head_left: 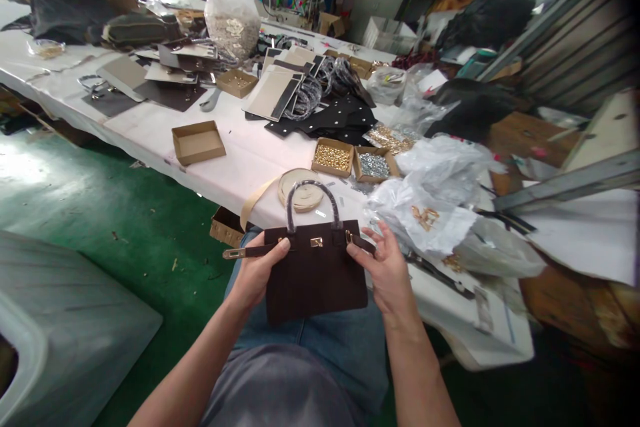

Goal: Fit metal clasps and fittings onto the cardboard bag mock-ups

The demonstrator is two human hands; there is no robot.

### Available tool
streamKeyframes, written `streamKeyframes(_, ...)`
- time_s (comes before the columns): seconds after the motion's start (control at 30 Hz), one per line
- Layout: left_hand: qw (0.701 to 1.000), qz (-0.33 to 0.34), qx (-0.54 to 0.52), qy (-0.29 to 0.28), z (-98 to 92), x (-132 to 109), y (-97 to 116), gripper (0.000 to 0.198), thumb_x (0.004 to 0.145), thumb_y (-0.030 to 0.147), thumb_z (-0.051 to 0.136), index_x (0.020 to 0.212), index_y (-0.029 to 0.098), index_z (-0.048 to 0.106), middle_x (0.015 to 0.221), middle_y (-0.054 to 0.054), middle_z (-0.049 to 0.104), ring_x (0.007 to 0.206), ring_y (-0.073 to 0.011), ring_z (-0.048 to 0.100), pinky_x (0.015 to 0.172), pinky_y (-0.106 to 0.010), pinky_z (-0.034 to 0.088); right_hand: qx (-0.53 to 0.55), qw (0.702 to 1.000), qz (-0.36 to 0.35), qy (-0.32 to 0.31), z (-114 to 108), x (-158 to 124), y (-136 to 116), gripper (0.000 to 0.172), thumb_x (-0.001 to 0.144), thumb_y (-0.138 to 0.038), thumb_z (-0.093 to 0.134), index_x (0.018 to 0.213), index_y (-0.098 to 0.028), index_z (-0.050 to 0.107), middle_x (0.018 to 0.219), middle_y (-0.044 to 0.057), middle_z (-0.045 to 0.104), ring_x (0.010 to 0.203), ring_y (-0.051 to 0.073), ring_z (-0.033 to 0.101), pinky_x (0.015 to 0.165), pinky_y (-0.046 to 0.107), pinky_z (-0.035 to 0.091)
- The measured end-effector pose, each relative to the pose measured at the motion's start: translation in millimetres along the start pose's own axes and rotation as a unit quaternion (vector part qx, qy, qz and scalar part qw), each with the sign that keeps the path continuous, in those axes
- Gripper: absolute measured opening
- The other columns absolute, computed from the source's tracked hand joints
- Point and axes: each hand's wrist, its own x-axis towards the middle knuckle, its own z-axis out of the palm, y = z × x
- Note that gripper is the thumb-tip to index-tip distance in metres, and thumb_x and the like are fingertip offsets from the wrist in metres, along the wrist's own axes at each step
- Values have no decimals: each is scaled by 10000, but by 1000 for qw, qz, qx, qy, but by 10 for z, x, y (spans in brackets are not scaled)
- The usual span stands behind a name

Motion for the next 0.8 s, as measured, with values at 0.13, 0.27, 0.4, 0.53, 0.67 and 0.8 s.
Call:
streamKeyframes(0.13,999,-28,-47,-1,-37,-5,-33,394,879,449,976,1150,191,852,1127,-94,843,1003,-267,778,960,-391,609,29,999,5,40,37,-64,94,1305,696,-526,1077,1768,-241,391,1465,176,739,1158,329,803,1090,527,660)
streamKeyframes(0.27,999,-28,-31,-17,-27,-23,-49,375,889,432,974,1145,186,853,1121,-89,838,993,-250,767,940,-365,602,-35,999,22,1,112,-158,94,748,819,-612,980,1402,-194,769,1297,148,836,1252,376,768,1181,558,585)
streamKeyframes(0.4,999,-14,3,-40,-27,-33,-9,359,904,447,958,1122,180,859,1087,-79,829,957,-236,749,874,-329,589,-102,992,-42,-53,125,-204,-74,472,966,-660,828,1210,-257,847,1285,95,852,1304,371,738,1242,530,524)
streamKeyframes(0.53,998,-42,-32,-44,-64,-23,42,386,900,442,959,1174,190,855,1125,-92,839,995,-261,771,939,-376,613,-22,993,-8,-120,101,-166,-186,537,976,-640,829,1363,-268,813,1366,88,832,1324,369,745,1203,507,570)
streamKeyframes(0.67,996,-52,-47,-47,-88,-39,51,401,885,436,972,1176,185,855,1157,-113,846,1021,-272,784,970,-392,622,1,991,29,-132,86,-128,-155,525,878,-586,943,1272,-257,837,1303,91,853,1258,368,772,1158,505,599)
streamKeyframes(0.8,997,-45,-43,-45,-83,-63,59,362,896,417,965,1153,185,857,1141,-101,843,1005,-253,777,940,-363,619,15,994,48,-101,113,-142,-70,508,825,-554,989,1208,-251,848,1216,90,872,1133,341,803,1077,482,636)
